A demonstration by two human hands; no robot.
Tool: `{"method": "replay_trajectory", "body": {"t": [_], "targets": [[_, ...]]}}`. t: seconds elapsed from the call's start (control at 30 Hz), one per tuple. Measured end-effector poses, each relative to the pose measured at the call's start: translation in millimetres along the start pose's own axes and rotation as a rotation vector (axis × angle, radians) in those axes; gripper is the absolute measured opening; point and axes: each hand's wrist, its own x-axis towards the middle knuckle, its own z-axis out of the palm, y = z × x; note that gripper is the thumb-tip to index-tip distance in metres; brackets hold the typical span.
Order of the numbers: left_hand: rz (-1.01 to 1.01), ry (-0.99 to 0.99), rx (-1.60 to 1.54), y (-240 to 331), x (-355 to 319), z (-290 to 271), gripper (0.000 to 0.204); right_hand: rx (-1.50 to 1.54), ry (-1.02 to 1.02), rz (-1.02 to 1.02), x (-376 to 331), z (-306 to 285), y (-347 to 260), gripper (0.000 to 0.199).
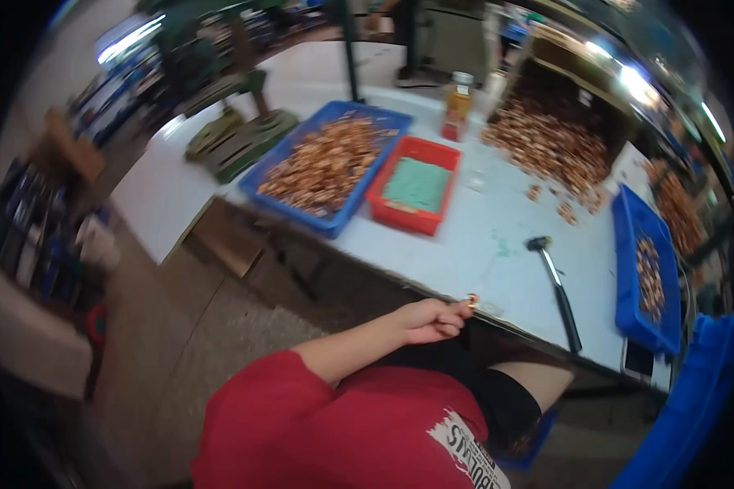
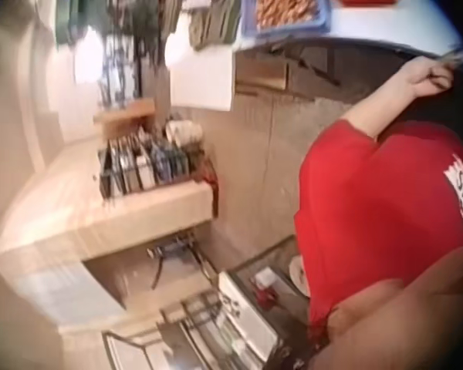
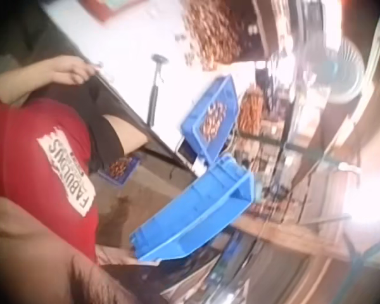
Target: Assembling small copper coil components by adding green insulators and tapping them with a mallet.
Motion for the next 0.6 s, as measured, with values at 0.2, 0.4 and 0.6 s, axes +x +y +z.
{"method": "replay_trajectory", "body": {"t": [0.2, 0.4, 0.6], "targets": [[0.022, 0.068, -0.004, -18, 9, 7, 0.023, 0.216, -0.654, -0.593, 131, 19, -12, 0.038], [0.006, -0.161, -0.040, -24, 26, -12, 0.031, 0.069, -0.910, -1.181, 170, 168, 2, 0.036], [-0.025, -0.027, 0.087, -44, 11, 23, 0.021, -0.293, -0.492, -0.761, 70, 409, 95, 0.040]]}}
